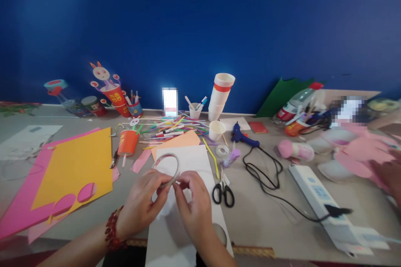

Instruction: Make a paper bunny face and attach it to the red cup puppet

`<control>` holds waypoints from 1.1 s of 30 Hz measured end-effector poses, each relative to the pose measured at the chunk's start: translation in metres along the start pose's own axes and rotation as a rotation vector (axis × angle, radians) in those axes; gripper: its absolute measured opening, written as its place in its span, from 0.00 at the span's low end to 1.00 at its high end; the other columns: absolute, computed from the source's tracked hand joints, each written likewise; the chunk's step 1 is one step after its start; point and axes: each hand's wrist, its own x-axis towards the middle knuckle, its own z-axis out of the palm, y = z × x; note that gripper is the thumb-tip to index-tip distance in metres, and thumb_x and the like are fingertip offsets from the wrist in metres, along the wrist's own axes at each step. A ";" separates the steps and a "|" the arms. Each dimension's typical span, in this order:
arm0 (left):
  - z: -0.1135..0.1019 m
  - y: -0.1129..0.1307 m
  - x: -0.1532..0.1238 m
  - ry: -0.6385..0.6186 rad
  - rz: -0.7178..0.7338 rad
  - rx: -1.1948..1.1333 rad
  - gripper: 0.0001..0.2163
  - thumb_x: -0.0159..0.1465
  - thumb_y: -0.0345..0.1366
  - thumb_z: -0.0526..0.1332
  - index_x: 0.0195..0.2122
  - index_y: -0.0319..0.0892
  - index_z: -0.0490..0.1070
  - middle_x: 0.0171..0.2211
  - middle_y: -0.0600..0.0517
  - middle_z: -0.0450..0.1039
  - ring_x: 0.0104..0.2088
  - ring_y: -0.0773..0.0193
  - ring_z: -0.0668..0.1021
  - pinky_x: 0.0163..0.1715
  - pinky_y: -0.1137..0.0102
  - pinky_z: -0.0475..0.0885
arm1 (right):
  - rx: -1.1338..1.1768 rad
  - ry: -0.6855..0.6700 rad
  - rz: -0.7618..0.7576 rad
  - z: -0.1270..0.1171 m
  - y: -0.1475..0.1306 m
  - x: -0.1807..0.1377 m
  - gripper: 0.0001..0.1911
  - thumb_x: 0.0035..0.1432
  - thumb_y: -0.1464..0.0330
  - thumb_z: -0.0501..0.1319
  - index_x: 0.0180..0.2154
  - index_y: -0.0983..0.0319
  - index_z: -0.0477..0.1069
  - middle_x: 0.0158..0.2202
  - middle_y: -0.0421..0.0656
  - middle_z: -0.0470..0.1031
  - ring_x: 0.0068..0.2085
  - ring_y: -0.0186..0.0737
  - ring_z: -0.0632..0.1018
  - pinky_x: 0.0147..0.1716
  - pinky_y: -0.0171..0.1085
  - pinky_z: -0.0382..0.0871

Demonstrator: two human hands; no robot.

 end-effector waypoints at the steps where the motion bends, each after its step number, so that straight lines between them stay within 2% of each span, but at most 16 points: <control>1: 0.000 0.001 0.000 -0.001 0.001 -0.001 0.07 0.66 0.26 0.54 0.43 0.43 0.66 0.32 0.51 0.74 0.31 0.61 0.74 0.37 0.65 0.68 | -0.009 -0.014 -0.011 -0.001 0.000 0.001 0.04 0.65 0.73 0.57 0.39 0.59 0.69 0.36 0.43 0.72 0.37 0.40 0.75 0.37 0.38 0.70; 3: -0.001 0.002 0.000 -0.006 -0.008 -0.009 0.07 0.66 0.26 0.54 0.42 0.43 0.66 0.31 0.51 0.74 0.31 0.61 0.74 0.36 0.65 0.68 | -0.024 -0.030 -0.034 -0.003 -0.002 0.002 0.05 0.65 0.73 0.56 0.36 0.59 0.68 0.34 0.43 0.72 0.38 0.41 0.74 0.38 0.39 0.70; 7: -0.003 0.002 0.000 -0.020 -0.021 -0.033 0.08 0.66 0.26 0.53 0.43 0.43 0.66 0.32 0.50 0.74 0.33 0.61 0.73 0.37 0.66 0.67 | -0.033 -0.043 -0.106 -0.003 -0.002 -0.001 0.06 0.65 0.75 0.56 0.37 0.59 0.68 0.36 0.44 0.73 0.40 0.41 0.75 0.41 0.40 0.70; 11: -0.003 0.000 0.001 -0.020 0.011 -0.028 0.09 0.66 0.25 0.52 0.44 0.43 0.66 0.33 0.50 0.74 0.33 0.60 0.74 0.39 0.64 0.67 | 0.037 -0.011 -0.006 -0.004 -0.001 0.000 0.05 0.63 0.74 0.59 0.40 0.58 0.68 0.36 0.42 0.75 0.38 0.39 0.77 0.39 0.36 0.72; 15: 0.000 -0.001 0.001 -0.033 0.022 -0.001 0.09 0.66 0.25 0.52 0.43 0.43 0.66 0.32 0.50 0.73 0.33 0.60 0.73 0.38 0.63 0.66 | 0.019 -0.083 0.042 -0.008 -0.003 0.006 0.04 0.62 0.73 0.60 0.40 0.59 0.70 0.34 0.42 0.76 0.36 0.39 0.77 0.37 0.36 0.72; 21: 0.003 -0.001 0.000 -0.034 0.025 0.010 0.09 0.66 0.24 0.52 0.44 0.42 0.65 0.33 0.50 0.73 0.33 0.59 0.73 0.38 0.63 0.66 | -0.015 -0.145 -0.020 -0.011 -0.007 0.013 0.06 0.65 0.73 0.57 0.34 0.60 0.70 0.34 0.42 0.75 0.37 0.39 0.76 0.39 0.37 0.69; 26: 0.002 -0.002 0.000 -0.034 0.004 -0.016 0.10 0.65 0.24 0.52 0.44 0.42 0.65 0.33 0.49 0.73 0.34 0.59 0.74 0.40 0.62 0.66 | -0.087 -0.157 -0.064 -0.012 -0.008 0.011 0.06 0.65 0.75 0.57 0.35 0.59 0.68 0.36 0.43 0.75 0.40 0.41 0.75 0.41 0.39 0.68; 33: 0.003 0.000 -0.006 0.038 -0.051 -0.111 0.10 0.65 0.24 0.54 0.44 0.43 0.67 0.36 0.50 0.74 0.37 0.60 0.74 0.41 0.66 0.68 | -0.181 -0.116 -0.204 -0.007 -0.012 0.009 0.07 0.65 0.77 0.56 0.38 0.60 0.66 0.37 0.44 0.73 0.40 0.42 0.73 0.41 0.40 0.67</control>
